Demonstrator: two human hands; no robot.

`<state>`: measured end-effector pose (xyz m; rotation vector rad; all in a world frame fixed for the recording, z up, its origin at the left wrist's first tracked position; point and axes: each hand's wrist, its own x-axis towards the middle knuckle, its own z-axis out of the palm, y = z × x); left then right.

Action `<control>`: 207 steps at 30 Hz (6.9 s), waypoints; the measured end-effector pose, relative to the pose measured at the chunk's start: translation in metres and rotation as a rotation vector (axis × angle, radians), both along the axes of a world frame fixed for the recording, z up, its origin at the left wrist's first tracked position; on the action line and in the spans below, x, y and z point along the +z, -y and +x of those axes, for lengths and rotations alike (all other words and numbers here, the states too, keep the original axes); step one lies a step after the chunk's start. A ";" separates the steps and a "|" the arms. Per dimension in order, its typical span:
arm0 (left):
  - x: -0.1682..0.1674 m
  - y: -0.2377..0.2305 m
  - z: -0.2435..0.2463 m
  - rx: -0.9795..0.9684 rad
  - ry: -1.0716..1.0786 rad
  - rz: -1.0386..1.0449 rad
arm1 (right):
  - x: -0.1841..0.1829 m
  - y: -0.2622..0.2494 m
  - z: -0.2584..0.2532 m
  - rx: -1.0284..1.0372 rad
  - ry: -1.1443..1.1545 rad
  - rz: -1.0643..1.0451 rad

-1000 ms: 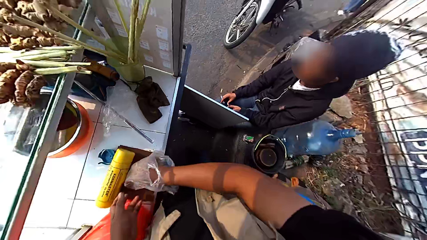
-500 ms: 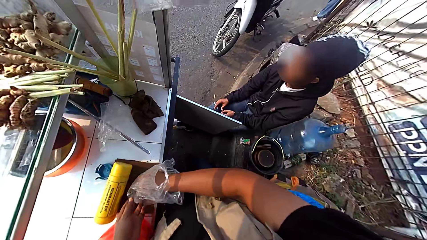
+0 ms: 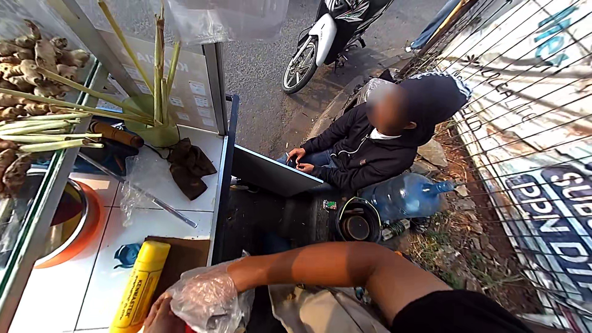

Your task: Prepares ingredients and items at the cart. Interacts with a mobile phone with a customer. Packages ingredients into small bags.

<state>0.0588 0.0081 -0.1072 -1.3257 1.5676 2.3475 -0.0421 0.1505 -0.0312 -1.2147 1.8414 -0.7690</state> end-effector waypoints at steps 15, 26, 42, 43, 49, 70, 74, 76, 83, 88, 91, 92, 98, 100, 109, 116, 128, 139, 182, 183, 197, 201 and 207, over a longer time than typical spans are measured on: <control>0.030 0.021 -0.007 0.179 -0.214 -0.170 | 0.027 -0.103 -0.002 -0.258 0.680 -0.013; 0.081 0.032 -0.021 -0.168 -0.538 -0.494 | 0.011 -0.147 -0.044 -0.996 1.009 -0.380; 0.084 -0.049 -0.062 -0.778 -0.648 -0.959 | 0.014 -0.102 -0.025 -0.754 0.819 -0.423; 0.082 -0.048 -0.061 -0.762 -0.662 -0.946 | 0.014 -0.101 -0.025 -0.744 0.811 -0.423; 0.078 -0.040 -0.059 -0.609 -0.660 -0.735 | 0.012 -0.093 -0.025 -0.723 0.751 -0.416; 0.075 -0.035 -0.049 -0.554 -0.432 -0.067 | -0.009 -0.074 -0.021 -0.529 -0.071 -0.490; 0.075 -0.038 -0.061 -0.541 -0.390 -0.010 | -0.010 -0.072 -0.025 -0.511 -0.129 -0.481; 0.079 -0.034 -0.073 -0.515 -0.362 -0.019 | -0.009 -0.073 -0.030 -0.566 -0.094 -0.481; 0.060 0.037 -0.168 -0.411 -0.244 -0.383 | -0.022 -0.104 -0.048 -0.839 -0.053 -0.418; 0.043 0.082 -0.259 -0.378 -0.129 -0.775 | -0.040 -0.138 -0.034 -0.918 0.002 -0.293; 0.042 0.091 -0.306 -0.450 0.029 -1.031 | -0.051 -0.156 -0.018 -0.971 0.064 -0.199; 0.044 0.090 -0.318 -0.494 0.085 -1.109 | -0.055 -0.161 -0.013 -0.986 0.089 -0.164; 0.035 0.084 -0.357 -0.659 0.277 -1.253 | -0.069 -0.178 0.005 -1.038 0.162 -0.061; 0.035 0.086 -0.361 -0.715 0.284 -1.250 | -0.072 -0.179 0.004 -1.042 0.163 -0.054; 0.077 0.085 -0.275 -0.737 0.155 -1.071 | -0.061 -0.158 -0.027 -0.988 0.128 -0.086; 0.105 -0.009 -0.191 -0.300 -0.269 0.201 | -0.026 -0.084 -0.033 -0.877 0.202 -0.355; 0.032 0.067 -0.278 -0.887 -0.044 -1.425 | -0.039 -0.131 -0.017 -0.912 0.418 -0.349; 0.082 0.031 -0.194 -0.713 -0.178 -1.317 | -0.022 -0.174 -0.013 -0.995 0.691 -0.587; 0.054 -0.150 -0.016 -0.580 -0.215 -0.521 | 0.011 -0.202 -0.010 -0.582 0.238 -0.124; 0.055 -0.151 -0.020 -0.508 -0.211 -0.424 | 0.017 -0.206 -0.012 -0.570 0.230 -0.098; 0.074 -0.132 -0.023 -0.211 -0.112 0.489 | 0.024 -0.178 0.035 -0.909 0.329 -0.059; 0.058 -0.114 -0.006 -0.263 -0.043 0.345 | 0.019 -0.159 0.057 -1.002 0.131 0.008; 0.066 -0.083 0.029 -0.516 -0.098 0.487 | 0.008 -0.152 0.079 -1.306 0.049 -0.252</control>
